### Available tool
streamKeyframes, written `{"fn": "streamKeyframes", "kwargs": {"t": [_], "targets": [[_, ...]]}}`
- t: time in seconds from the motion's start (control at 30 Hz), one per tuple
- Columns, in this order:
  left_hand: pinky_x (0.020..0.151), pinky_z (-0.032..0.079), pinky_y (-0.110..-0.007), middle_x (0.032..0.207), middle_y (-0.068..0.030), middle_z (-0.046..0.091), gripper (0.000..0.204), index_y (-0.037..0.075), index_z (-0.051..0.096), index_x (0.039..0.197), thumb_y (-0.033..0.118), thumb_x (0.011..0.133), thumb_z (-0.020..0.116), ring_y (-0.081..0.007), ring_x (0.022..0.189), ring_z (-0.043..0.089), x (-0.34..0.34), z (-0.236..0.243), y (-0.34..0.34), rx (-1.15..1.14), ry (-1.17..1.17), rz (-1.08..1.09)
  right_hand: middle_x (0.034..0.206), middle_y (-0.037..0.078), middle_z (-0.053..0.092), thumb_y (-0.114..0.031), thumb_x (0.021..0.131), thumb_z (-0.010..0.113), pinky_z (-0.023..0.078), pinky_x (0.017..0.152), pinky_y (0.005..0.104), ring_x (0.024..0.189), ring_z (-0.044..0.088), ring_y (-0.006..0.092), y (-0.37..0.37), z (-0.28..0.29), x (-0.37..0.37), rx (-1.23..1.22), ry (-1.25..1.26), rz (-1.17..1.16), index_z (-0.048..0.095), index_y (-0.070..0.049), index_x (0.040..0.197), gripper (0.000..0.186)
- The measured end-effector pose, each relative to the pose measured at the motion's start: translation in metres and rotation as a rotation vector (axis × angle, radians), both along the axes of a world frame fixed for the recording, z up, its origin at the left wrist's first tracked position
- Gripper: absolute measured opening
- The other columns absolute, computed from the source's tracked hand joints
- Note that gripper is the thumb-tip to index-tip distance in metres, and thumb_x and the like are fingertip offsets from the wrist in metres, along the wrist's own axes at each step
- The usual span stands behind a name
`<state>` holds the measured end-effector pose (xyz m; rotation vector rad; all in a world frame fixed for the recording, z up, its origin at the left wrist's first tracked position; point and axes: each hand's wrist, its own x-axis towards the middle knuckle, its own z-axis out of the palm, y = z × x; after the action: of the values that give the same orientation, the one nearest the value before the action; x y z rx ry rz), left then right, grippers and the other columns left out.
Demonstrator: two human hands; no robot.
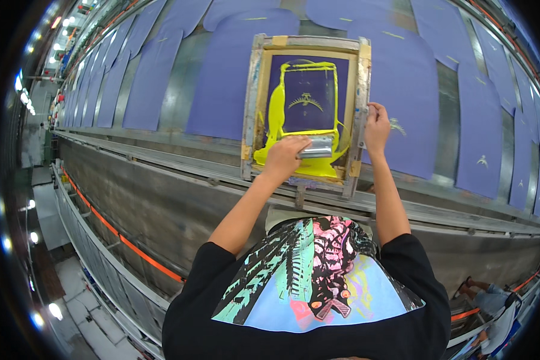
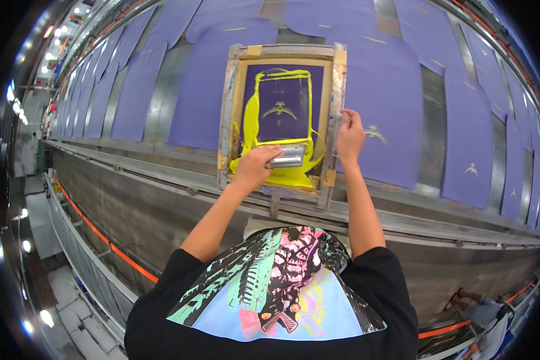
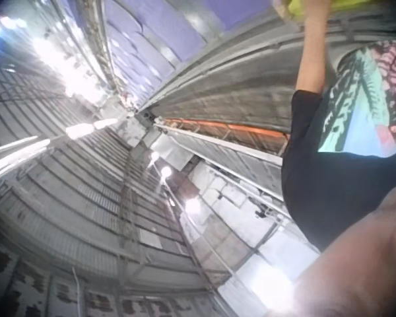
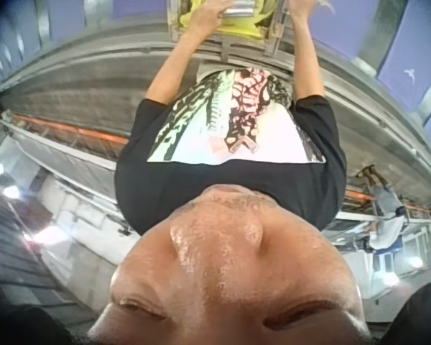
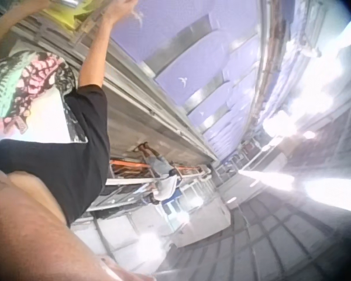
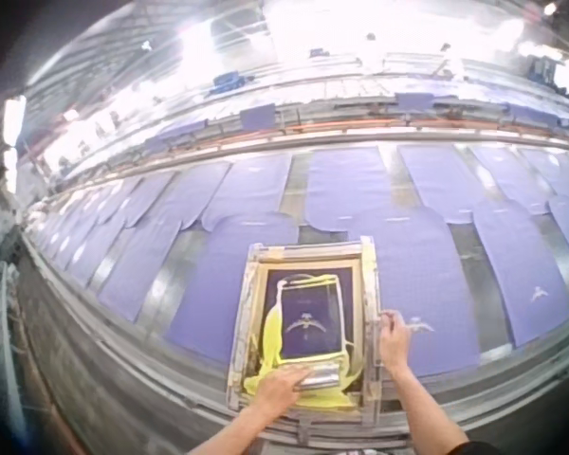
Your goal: The person uses a squeegee to apply yellow ink through a screen-printing frame onto purple fabric pieces laid out on a table. The person repeatedly pulls the squeegee across the frame to transfer the design, then lifts the frame to reveal the printed pattern on the fabric.
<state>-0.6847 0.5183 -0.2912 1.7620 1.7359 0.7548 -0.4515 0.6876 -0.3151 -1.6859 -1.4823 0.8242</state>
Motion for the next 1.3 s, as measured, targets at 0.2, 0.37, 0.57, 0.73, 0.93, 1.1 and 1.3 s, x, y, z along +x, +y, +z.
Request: {"fn": "streamKeyframes", "kwargs": {"t": [0.2,0.37,0.57,0.73,0.93,1.1,1.3], "targets": [[0.098,0.055,-0.037,0.124,-0.0063,0.073,0.050,0.013,0.075,0.119,-0.003,0.073,0.069,-0.0259,0.114,0.068,-0.034,-0.002,-0.001,0.000,0.015,0.074,0.064,0.010,0.054,-0.019,0.105,0.056,0.040,0.056,0.0377,0.056,0.047,0.0174,-0.007,0.004,-0.040,0.001,0.016,0.067,0.068,-0.005,0.109,0.019],[0.094,0.055,-0.037,0.119,-0.0068,0.075,0.048,0.013,0.076,0.118,-0.002,0.073,0.071,-0.0267,0.112,0.069,-0.032,-0.024,-0.022,0.019,0.051,0.156,0.064,0.016,0.055,-0.018,0.105,0.054,0.042,0.057,0.0409,0.055,0.051,0.0242,-0.012,-0.007,-0.049,0.026,0.013,0.088,0.067,-0.004,0.109,0.019],[0.100,0.052,-0.041,0.124,-0.0022,0.074,0.053,0.016,0.074,0.121,0.000,0.070,0.075,-0.0264,0.118,0.066,-0.033,-0.027,-0.059,0.104,0.184,0.113,0.067,0.019,0.060,-0.018,0.105,0.054,0.044,0.059,0.0424,0.056,0.057,0.0293,0.000,-0.010,-0.044,0.017,-0.054,0.078,0.068,-0.005,0.110,0.020],[0.099,0.051,-0.044,0.125,-0.0011,0.074,0.053,0.021,0.073,0.124,0.001,0.074,0.072,-0.0256,0.117,0.066,-0.011,-0.033,-0.070,0.168,0.303,0.062,0.068,0.019,0.062,-0.019,0.105,0.055,0.045,0.060,0.0431,0.058,0.059,0.0304,0.005,-0.008,-0.036,0.025,-0.070,0.072,0.068,-0.005,0.109,0.020],[0.083,0.057,-0.043,0.106,-0.0093,0.077,0.036,0.024,0.080,0.112,0.008,0.084,0.063,-0.0324,0.096,0.072,-0.058,-0.029,0.090,-0.036,0.148,0.162,0.068,0.018,0.062,-0.021,0.105,0.055,0.045,0.060,0.0429,0.058,0.060,0.0299,0.001,0.006,-0.028,-0.002,-0.096,0.022,0.069,-0.005,0.110,0.021],[0.084,0.058,-0.046,0.096,-0.0133,0.077,0.037,0.028,0.081,0.109,0.008,0.083,0.063,-0.0351,0.089,0.073,-0.110,-0.014,0.188,-0.066,0.232,0.049,0.064,0.010,0.053,-0.022,0.105,0.057,0.041,0.058,0.0370,0.057,0.048,0.0163,-0.004,-0.001,-0.032,0.005,-0.028,0.012,0.070,-0.005,0.112,0.022],[0.080,0.058,-0.044,0.098,-0.0113,0.077,0.035,0.019,0.081,0.107,0.003,0.082,0.063,-0.0332,0.091,0.073,-0.071,-0.024,0.123,0.114,0.253,0.114,0.068,0.018,0.062,-0.021,0.104,0.056,0.046,0.061,0.0405,0.059,0.059,0.0283,0.006,0.006,-0.033,0.046,-0.028,0.008,0.069,-0.005,0.109,0.021]]}}
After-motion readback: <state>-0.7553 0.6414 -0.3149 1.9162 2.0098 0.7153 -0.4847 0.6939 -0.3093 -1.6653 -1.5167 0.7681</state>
